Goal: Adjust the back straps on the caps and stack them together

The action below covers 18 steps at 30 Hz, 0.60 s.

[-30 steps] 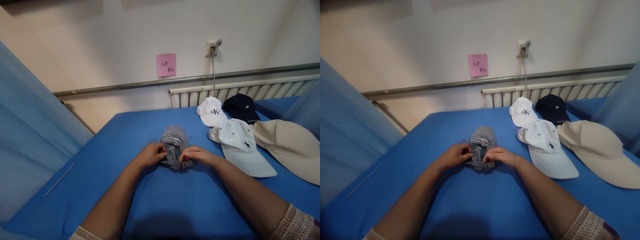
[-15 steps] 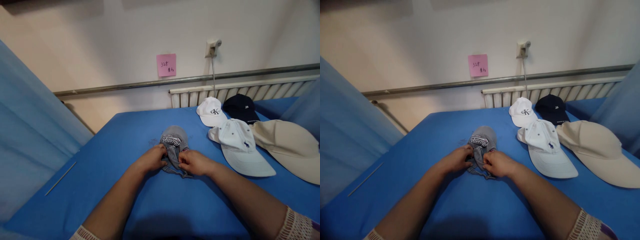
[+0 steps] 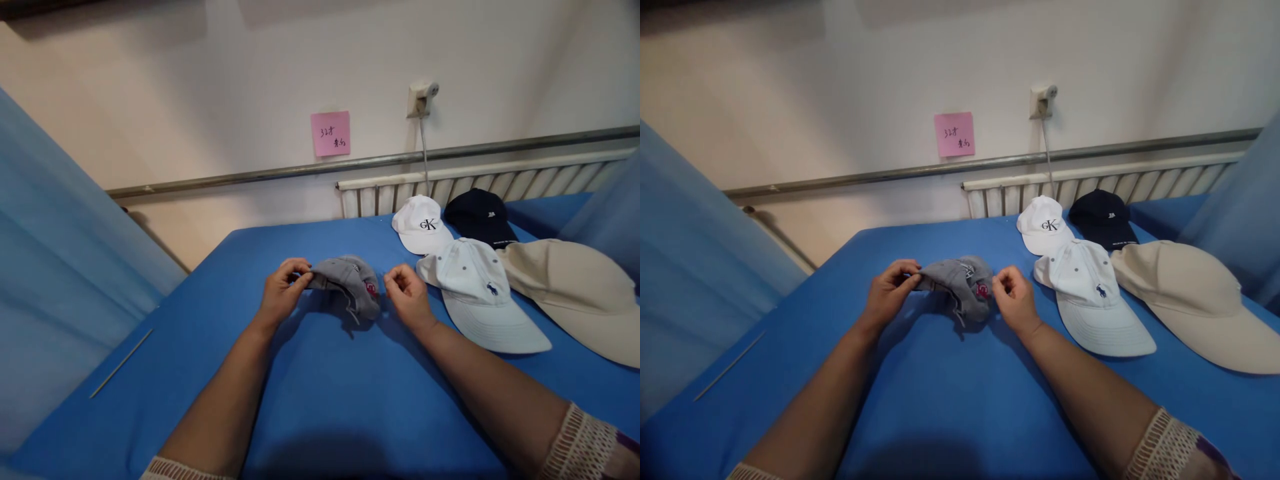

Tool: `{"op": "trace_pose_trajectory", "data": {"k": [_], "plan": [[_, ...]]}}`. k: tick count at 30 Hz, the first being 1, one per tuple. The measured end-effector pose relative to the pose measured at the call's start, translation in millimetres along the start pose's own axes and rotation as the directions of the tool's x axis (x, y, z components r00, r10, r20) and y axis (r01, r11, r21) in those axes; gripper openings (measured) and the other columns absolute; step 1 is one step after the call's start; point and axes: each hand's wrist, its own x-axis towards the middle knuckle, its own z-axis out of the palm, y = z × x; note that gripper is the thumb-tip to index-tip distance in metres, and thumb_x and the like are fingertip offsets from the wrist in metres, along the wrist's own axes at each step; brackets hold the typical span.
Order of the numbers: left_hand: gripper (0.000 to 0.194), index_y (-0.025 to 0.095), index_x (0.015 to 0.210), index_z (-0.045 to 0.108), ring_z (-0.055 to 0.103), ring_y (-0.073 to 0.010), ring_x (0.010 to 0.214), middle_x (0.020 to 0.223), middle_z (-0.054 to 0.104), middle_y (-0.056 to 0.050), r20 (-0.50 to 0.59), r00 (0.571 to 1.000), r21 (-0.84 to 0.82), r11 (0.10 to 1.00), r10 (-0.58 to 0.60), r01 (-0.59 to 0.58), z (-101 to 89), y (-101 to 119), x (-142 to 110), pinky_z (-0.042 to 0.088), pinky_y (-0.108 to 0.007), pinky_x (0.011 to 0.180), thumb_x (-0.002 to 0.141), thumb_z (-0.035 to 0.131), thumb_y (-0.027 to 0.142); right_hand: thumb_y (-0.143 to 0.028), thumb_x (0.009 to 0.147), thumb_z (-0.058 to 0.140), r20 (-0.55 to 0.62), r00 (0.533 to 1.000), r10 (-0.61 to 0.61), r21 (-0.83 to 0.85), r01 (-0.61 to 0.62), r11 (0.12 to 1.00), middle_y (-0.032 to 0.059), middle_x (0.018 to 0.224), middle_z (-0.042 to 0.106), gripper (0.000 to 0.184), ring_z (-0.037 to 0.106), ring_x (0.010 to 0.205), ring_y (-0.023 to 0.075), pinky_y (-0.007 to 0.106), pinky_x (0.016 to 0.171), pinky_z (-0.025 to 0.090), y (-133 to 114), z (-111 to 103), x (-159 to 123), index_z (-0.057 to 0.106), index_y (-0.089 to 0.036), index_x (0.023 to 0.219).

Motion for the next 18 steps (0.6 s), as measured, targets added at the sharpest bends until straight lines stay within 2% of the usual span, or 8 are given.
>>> {"op": "trace_pose_trajectory", "data": {"k": [2, 4, 5, 6, 7, 10, 12, 18], "plan": [[0.015, 0.017, 0.078, 0.064, 0.06, -0.0171, 0.089, 0.1, 0.064, -0.007, 0.223, 0.973, -0.12, 0.988, -0.066, 0.094, -4.7, -1, -1, 0.048, -0.03, 0.079, 0.078, 0.065, 0.031, -0.035, 0.087, 0.051, 0.055, 0.998, -0.002, -0.003, 0.002, 1.0, -0.003, 0.066, 0.052, 0.015, 0.051, 0.058, 0.0122, 0.024, 0.058, 0.041, 2, 1, 1, 0.05, -0.022, 0.079], [0.018, 0.016, 0.083, 0.067, 0.061, -0.0181, 0.089, 0.099, 0.067, -0.009, 0.502, 0.857, -0.151, 0.964, -0.117, 0.22, -7.5, 0, -2, 0.048, -0.031, 0.079, 0.077, 0.067, 0.033, -0.035, 0.087, 0.051, 0.163, 0.987, 0.008, -0.034, -0.002, 0.999, -0.0026, 0.066, 0.056, 0.015, 0.053, 0.058, 0.0125, 0.025, 0.058, 0.042, 6, 4, 0, 0.054, -0.021, 0.082], [0.021, 0.015, 0.086, 0.068, 0.062, -0.0176, 0.085, 0.095, 0.068, -0.009, 0.576, 0.804, -0.137, 0.953, -0.147, 0.272, -7.3, 0, -3, 0.049, -0.031, 0.077, 0.078, 0.066, 0.035, -0.034, 0.087, 0.052, 0.213, 0.977, 0.019, -0.056, -0.007, 0.998, -0.0025, 0.067, 0.058, 0.014, 0.054, 0.058, 0.0127, 0.024, 0.058, 0.042, 8, 5, -1, 0.056, -0.021, 0.085], [0.024, 0.015, 0.089, 0.068, 0.062, -0.0166, 0.08, 0.089, 0.068, -0.008, 0.595, 0.783, -0.114, 0.946, -0.18, 0.304, -5.5, 0, -4, 0.049, -0.03, 0.073, 0.079, 0.065, 0.037, -0.033, 0.086, 0.052, 0.252, 0.967, 0.033, -0.08, -0.014, 0.997, -0.0024, 0.067, 0.059, 0.013, 0.055, 0.058, 0.0128, 0.024, 0.058, 0.043, 11, 7, -2, 0.058, -0.021, 0.087], [0.027, 0.014, 0.092, 0.068, 0.061, -0.0155, 0.075, 0.085, 0.068, -0.007, 0.562, 0.8, -0.088, 0.947, -0.21, 0.31, -1.8, 1, -5, 0.048, -0.029, 0.07, 0.08, 0.064, 0.038, -0.032, 0.086, 0.053, 0.281, 0.959, 0.049, -0.102, -0.021, 0.995, -0.0025, 0.067, 0.061, 0.013, 0.056, 0.058, 0.013, 0.024, 0.058, 0.043, 13, 9, -2, 0.059, -0.021, 0.09], [0.03, 0.016, 0.098, 0.068, 0.06, -0.0157, 0.075, 0.088, 0.069, -0.006, 0.328, 0.921, 0.046, 0.977, -0.212, 0.209, 19.1, 2, -7, 0.047, -0.027, 0.068, 0.08, 0.063, 0.04, -0.029, 0.084, 0.054, 0.316, 0.945, 0.086, -0.159, -0.036, 0.987, -0.0027, 0.067, 0.063, 0.015, 0.058, 0.06, 0.0139, 0.025, 0.058, 0.044, 18, 13, -4, 0.06, -0.022, 0.095], [0.032, 0.019, 0.105, 0.068, 0.061, -0.0182, 0.083, 0.098, 0.069, -0.006, 0.27, 0.951, 0.162, 0.981, -0.151, 0.11, 37.0, 2, -9, 0.047, -0.029, 0.073, 0.082, 0.061, 0.04, -0.028, 0.083, 0.053, 0.327, 0.94, 0.099, -0.191, -0.037, 0.981, -0.003, 0.066, 0.063, 0.016, 0.059, 0.06, 0.0141, 0.025, 0.058, 0.044, 19, 15, -5, 0.06, -0.022, 0.096], [0.033, 0.019, 0.104, 0.07, 0.061, -0.0199, 0.077, 0.091, 0.07, -0.005, 0.466, 0.87, 0.312, 0.95, -0.159, 0.006, 66.9, -1, -15, 0.043, -0.029, 0.069, 0.078, 0.064, 0.039, -0.02, 0.08, 0.054, 0.385, 0.912, 0.14, -0.304, -0.017, 0.953, 0.0004, 0.083, 0.064, 0.023, 0.059, 0.066, 0.0135, 0.026, 0.064, 0.045, 22, 17, -4, 0.06, -0.02, 0.102]]}}
